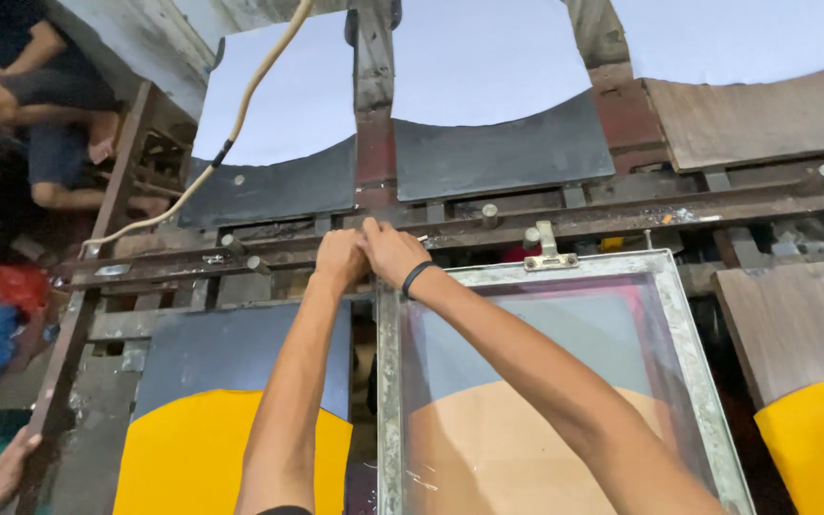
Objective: Adjusting and securing a screen printing frame onto a carousel printing machine using a wrench.
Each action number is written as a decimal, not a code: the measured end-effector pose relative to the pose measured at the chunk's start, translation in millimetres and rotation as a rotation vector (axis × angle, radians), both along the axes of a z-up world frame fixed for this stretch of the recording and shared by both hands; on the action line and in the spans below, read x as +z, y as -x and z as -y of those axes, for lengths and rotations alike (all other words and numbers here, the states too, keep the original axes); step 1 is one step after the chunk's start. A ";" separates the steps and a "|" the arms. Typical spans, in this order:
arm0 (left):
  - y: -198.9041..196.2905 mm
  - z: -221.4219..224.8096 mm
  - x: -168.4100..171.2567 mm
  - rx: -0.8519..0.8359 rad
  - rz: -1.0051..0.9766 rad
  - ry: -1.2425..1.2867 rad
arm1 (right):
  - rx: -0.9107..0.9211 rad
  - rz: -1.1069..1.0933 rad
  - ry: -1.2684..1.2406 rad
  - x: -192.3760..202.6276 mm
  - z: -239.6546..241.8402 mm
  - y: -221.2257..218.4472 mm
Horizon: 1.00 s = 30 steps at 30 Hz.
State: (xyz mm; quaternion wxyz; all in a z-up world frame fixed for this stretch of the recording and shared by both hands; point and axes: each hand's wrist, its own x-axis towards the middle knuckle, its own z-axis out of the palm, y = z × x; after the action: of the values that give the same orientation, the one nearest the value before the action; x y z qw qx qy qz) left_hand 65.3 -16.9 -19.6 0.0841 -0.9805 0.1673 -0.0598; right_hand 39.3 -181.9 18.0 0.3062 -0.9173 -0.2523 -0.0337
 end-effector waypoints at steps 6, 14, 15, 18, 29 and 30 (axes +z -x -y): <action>5.3 6.3 9.2 0.018 -0.083 -0.032 | 0.329 -0.062 0.368 -34.5 -16.7 -20.5; -0.3 2.2 -8.2 0.007 -0.108 0.041 | 0.284 0.169 0.813 -0.2 -24.2 11.7; -4.3 1.4 -6.5 0.006 -0.103 0.044 | 0.281 0.174 0.816 5.7 -21.0 1.7; 4.1 5.5 5.8 0.004 -0.097 -0.039 | 0.275 0.176 0.793 23.3 4.3 -10.9; 11.2 10.4 21.7 0.028 -0.174 0.033 | 0.292 -0.075 0.389 11.3 99.2 19.9; 10.8 9.5 20.6 0.032 -0.174 0.032 | 0.295 -0.075 0.387 0.6 100.0 16.4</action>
State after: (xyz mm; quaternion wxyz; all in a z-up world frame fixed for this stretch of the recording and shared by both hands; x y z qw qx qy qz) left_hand 54.5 -26.3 1.0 0.0544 -0.9857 0.1575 0.0243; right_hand 22.8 -281.8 18.6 0.1353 -0.9128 -0.3736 0.0942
